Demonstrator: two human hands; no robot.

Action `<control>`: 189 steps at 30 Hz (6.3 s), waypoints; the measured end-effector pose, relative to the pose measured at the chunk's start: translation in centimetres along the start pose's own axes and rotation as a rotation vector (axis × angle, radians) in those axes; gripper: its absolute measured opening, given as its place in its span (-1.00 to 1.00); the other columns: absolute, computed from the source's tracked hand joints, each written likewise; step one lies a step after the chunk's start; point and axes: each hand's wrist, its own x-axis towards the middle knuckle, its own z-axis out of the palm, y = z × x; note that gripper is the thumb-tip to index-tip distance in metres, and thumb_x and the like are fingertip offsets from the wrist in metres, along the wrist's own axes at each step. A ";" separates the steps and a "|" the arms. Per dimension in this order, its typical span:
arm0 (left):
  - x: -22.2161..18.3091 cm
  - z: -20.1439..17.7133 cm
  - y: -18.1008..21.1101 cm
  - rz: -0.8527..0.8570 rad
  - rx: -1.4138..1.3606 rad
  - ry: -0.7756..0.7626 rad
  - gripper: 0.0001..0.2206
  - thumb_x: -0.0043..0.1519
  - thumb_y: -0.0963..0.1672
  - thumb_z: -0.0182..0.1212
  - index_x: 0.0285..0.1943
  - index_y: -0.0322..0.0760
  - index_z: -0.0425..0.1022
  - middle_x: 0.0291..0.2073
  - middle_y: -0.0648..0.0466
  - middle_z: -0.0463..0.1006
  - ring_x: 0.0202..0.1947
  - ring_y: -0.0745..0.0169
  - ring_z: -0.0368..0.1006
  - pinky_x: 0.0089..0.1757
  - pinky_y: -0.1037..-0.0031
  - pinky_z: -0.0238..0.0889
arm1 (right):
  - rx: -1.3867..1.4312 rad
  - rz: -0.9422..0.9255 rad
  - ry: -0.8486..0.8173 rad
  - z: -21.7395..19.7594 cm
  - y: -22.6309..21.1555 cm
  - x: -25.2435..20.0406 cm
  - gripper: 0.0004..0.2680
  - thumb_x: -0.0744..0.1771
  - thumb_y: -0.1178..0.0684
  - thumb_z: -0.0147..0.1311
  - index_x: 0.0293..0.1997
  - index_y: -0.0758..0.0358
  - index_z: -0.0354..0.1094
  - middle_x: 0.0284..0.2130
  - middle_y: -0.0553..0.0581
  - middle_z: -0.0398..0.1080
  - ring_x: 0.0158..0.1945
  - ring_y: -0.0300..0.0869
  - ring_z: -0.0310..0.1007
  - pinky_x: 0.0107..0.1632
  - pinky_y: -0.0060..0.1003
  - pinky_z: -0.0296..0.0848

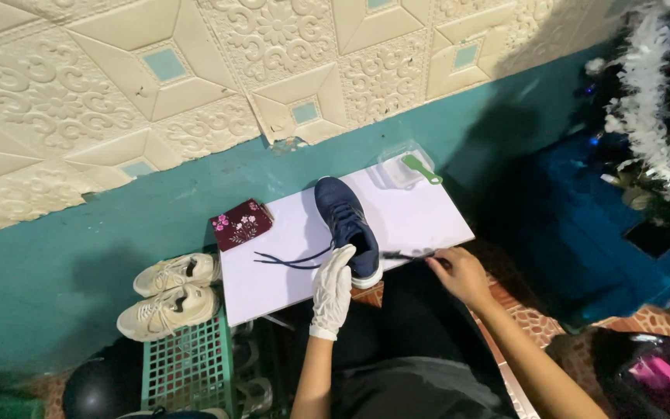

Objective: Restoring and cleaning the soles of sneakers using a brush and a small applicator tool.

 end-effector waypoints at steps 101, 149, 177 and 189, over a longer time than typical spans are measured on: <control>-12.9 -10.5 1.6 -0.729 0.581 -0.425 -0.78 0.17 0.12 0.17 -0.20 0.12 0.48 -0.31 0.25 0.59 -0.22 0.15 0.55 -0.14 0.30 0.34 | 1.279 0.333 -1.003 4.4 -17.6 -4.1 -0.63 0.39 0.14 -0.05 0.42 0.11 0.29 -0.66 -0.16 -0.08 -0.58 -0.42 -0.05 -0.28 -0.44 0.38; -10.7 -13.6 5.3 -0.971 -0.588 -0.339 -0.58 0.34 0.02 -0.03 -0.13 -0.41 0.63 -0.37 -0.17 0.71 -0.31 0.18 0.64 -0.19 0.53 0.47 | 0.515 -0.185 -0.585 5.4 -14.8 -6.3 -0.77 0.40 0.01 -0.07 0.13 0.12 0.44 0.03 0.03 0.56 0.10 -0.17 0.54 0.18 -0.29 0.37; -10.3 -16.1 6.2 -0.832 -0.545 -0.324 -0.59 0.37 0.01 -0.14 -0.30 -0.35 0.53 -0.42 -0.03 0.66 -0.36 0.28 0.55 -0.21 0.50 0.46 | -0.036 -0.014 -0.094 0.8 -11.9 1.8 -0.74 0.42 0.10 -0.16 0.23 0.26 0.33 -0.07 0.33 0.47 -0.15 0.30 0.50 -0.17 0.17 0.46; -10.5 -16.1 6.4 -0.743 -0.441 -0.310 -0.59 0.39 -0.01 -0.14 -0.37 -0.28 0.53 -0.44 0.03 0.63 -0.39 0.37 0.49 -0.25 0.54 0.43 | 0.798 -0.125 -0.811 4.8 -14.5 -7.0 -0.85 0.42 0.05 -0.04 0.00 0.09 0.47 -0.21 -0.05 0.41 -0.15 -0.32 0.34 -0.01 -0.44 0.26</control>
